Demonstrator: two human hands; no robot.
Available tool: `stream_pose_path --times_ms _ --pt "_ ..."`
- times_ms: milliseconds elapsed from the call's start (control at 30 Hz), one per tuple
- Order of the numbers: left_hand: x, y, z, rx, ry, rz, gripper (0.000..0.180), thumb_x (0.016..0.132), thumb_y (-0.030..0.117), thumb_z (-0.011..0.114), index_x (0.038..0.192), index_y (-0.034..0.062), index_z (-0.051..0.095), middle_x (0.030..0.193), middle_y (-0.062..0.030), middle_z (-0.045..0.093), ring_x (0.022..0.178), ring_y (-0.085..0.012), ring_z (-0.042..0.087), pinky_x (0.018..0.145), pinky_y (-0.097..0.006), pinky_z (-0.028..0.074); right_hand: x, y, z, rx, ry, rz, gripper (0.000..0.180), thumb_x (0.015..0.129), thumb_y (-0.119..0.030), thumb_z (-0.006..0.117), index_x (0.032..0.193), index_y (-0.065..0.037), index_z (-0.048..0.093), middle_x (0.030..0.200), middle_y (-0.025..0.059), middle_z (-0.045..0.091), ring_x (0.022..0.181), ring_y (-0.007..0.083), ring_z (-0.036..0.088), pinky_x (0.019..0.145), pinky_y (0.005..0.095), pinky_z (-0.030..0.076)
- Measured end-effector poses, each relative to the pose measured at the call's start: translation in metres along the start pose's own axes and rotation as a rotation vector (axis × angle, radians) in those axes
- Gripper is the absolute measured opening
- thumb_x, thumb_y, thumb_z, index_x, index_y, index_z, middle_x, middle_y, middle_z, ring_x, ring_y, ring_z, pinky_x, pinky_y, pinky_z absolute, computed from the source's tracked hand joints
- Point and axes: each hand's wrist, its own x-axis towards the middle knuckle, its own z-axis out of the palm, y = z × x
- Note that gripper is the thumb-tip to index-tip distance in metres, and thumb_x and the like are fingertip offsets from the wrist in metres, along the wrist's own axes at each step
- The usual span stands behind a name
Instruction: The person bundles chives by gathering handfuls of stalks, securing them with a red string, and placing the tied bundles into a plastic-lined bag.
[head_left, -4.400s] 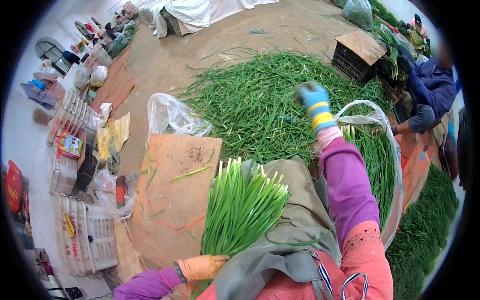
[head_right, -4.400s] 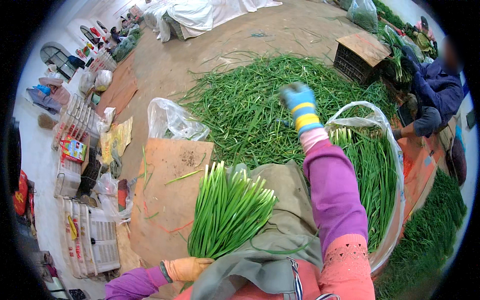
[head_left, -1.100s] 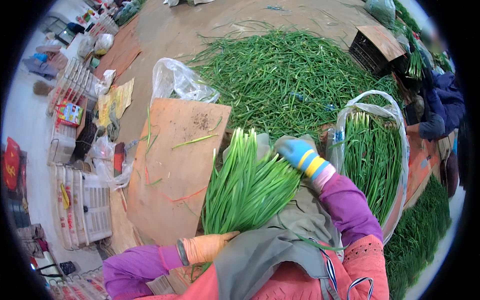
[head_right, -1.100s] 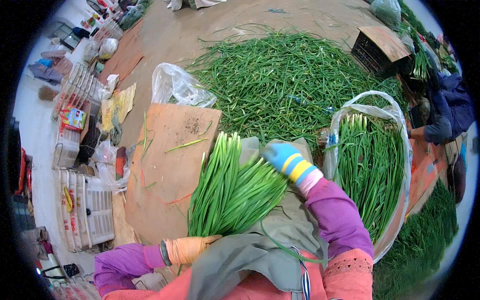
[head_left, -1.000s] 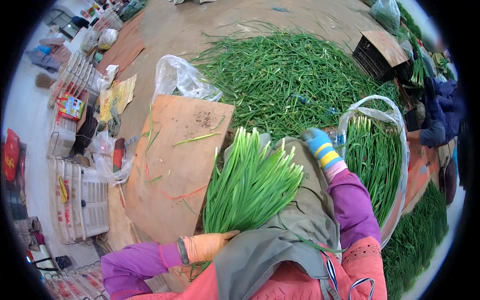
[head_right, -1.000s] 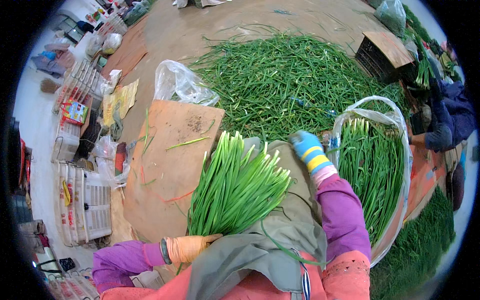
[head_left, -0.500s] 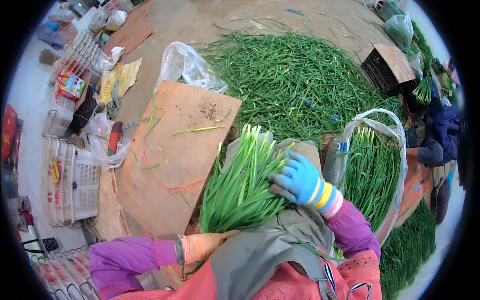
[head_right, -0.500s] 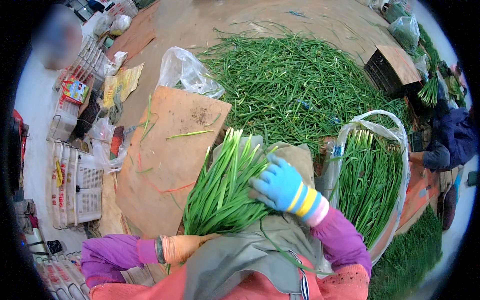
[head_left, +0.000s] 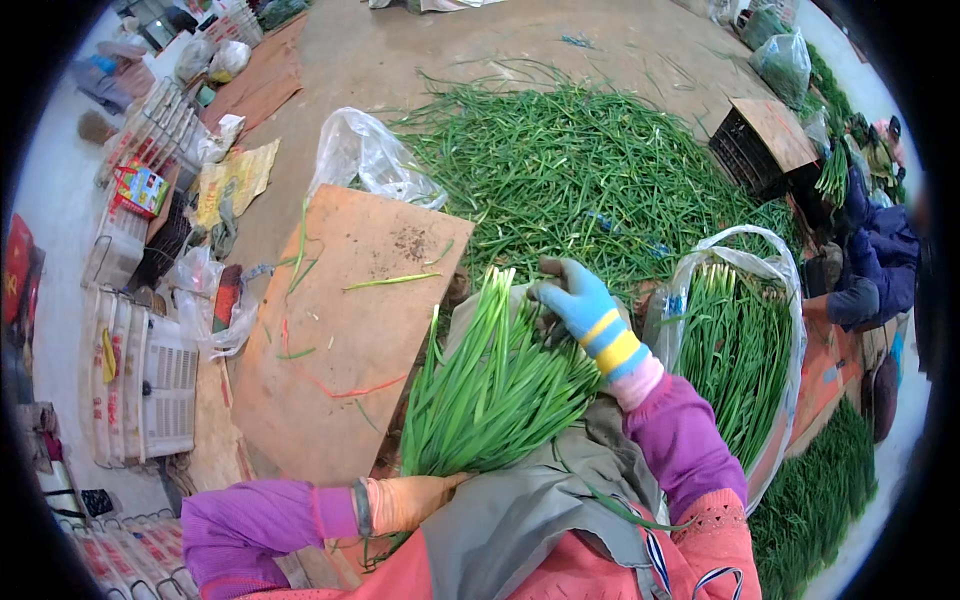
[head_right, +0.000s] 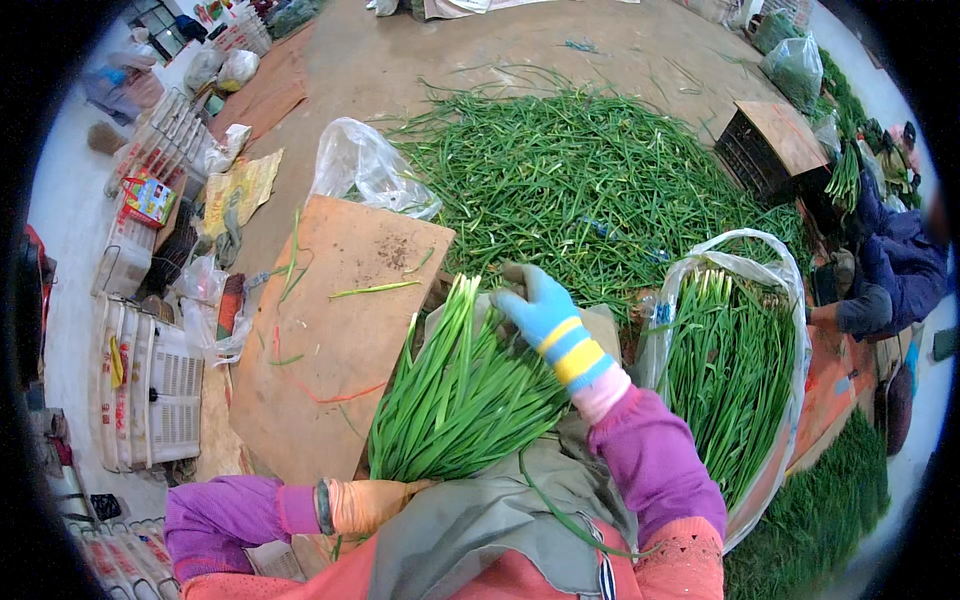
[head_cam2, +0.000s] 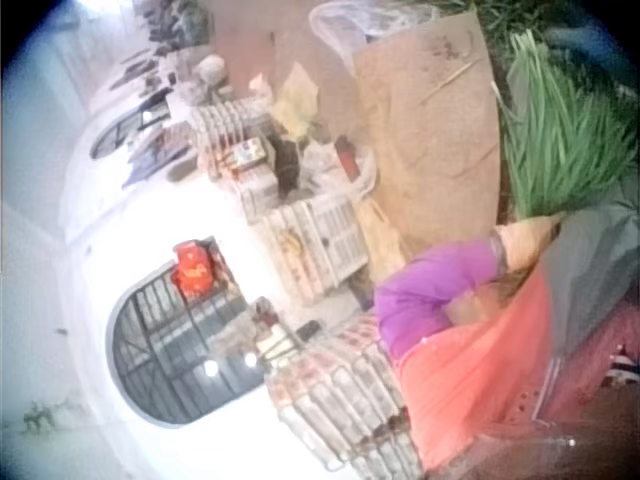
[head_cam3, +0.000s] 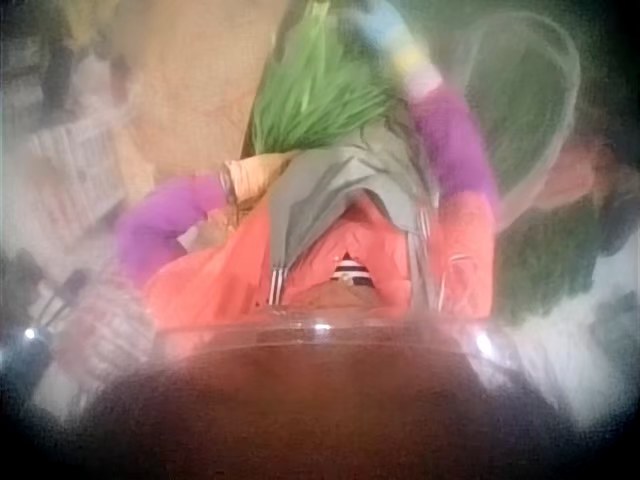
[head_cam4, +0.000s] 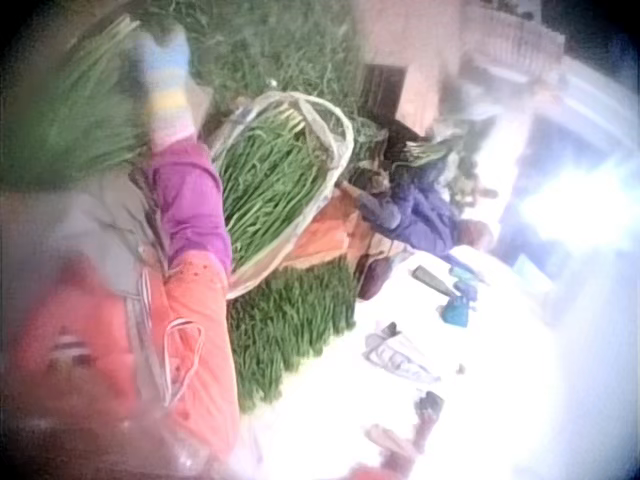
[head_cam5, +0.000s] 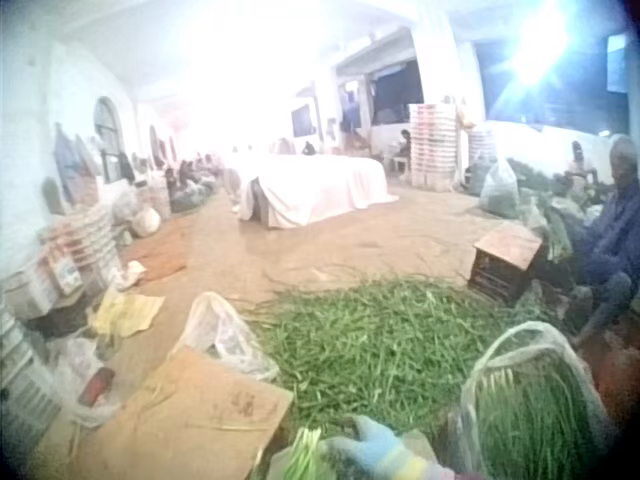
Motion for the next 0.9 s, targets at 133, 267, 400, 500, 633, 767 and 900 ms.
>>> stream_pose_path --times_ms 133,267,400,500,633,767,900 --pt "0.001 0.009 0.010 0.272 0.034 -0.026 0.042 0.098 0.022 0.026 0.135 0.0050 0.030 0.136 -0.0013 0.038 0.120 -0.0114 0.039 0.106 -0.025 0.025 0.033 -0.004 0.018 -0.237 -0.094 0.077 0.086 0.069 -0.024 0.072 0.132 0.009 0.025 0.087 0.0159 0.062 0.056 0.0154 0.058 0.045 0.0268 0.047" --pt "0.009 0.013 0.025 0.071 0.130 -0.053 0.041 0.096 0.020 0.028 0.134 0.0051 0.032 0.136 -0.0022 0.038 0.121 -0.0129 0.038 0.106 -0.027 0.025 0.050 0.015 0.026 -0.382 -0.111 0.056 0.060 0.066 -0.022 0.073 0.114 0.007 0.049 0.084 0.0122 0.062 0.063 0.0118 0.058 0.051 0.0255 0.046" --pt "0.009 0.018 0.032 -0.393 0.231 -0.070 0.041 0.094 0.017 0.030 0.133 0.0052 0.035 0.136 -0.0032 0.039 0.122 -0.0144 0.037 0.106 -0.028 0.024 0.021 -0.001 0.011 -0.036 -0.215 0.104 0.054 0.070 -0.018 0.069 0.116 0.004 0.050 0.088 0.0088 0.061 0.070 0.0099 0.057 0.059 0.0244 0.046" --pt "0.013 0.024 0.039 -0.935 0.239 -0.085 0.041 0.093 0.016 0.031 0.132 0.0052 0.036 0.136 -0.0039 0.039 0.122 -0.0155 0.037 0.106 -0.029 0.024 -0.001 -0.010 0.000 0.192 -0.305 0.056 0.054 0.072 -0.014 0.066 0.121 0.002 0.047 0.098 0.0077 0.060 0.076 0.0101 0.056 0.061 0.0238 0.046" --pt "0.016 0.019 0.030 0.169 0.067 -0.080 0.042 0.092 0.014 0.030 0.132 0.0046 0.036 0.137 -0.0054 0.038 0.124 -0.0160 0.035 0.108 -0.030 0.022 -0.018 -0.015 -0.005 0.338 -0.562 0.028 0.064 0.071 -0.009 0.064 0.130 -0.001 0.039 0.115 0.0095 0.053 0.091 0.0134 0.055 0.069 0.0237 0.046" --pt "-0.002 0.007 0.005 0.336 0.047 -0.065 0.042 0.094 0.010 0.027 0.136 0.0063 0.029 0.135 -0.0043 0.039 0.120 -0.0119 0.040 0.104 -0.025 0.028 -0.010 -0.010 0.003 -0.175 -0.747 -0.351 0.061 0.069 -0.004 0.062 0.128 -0.007 0.045 0.123 0.0098 0.050 0.110 0.0217 0.051 0.085 0.0337 0.044" --pt "0.008 0.017 0.030 0.188 0.099 -0.025 0.043 0.094 0.009 0.027 0.137 0.0057 0.026 0.136 -0.0049 0.037 0.121 -0.0123 0.039 0.106 -0.026 0.026 0.005 -0.003 0.024 -1.051 -0.672 -1.065 0.045 0.067 -0.008 0.060 0.112 -0.011 0.058 0.110 0.0100 0.055 0.103 0.0270 0.054 0.079 0.0362 0.046"
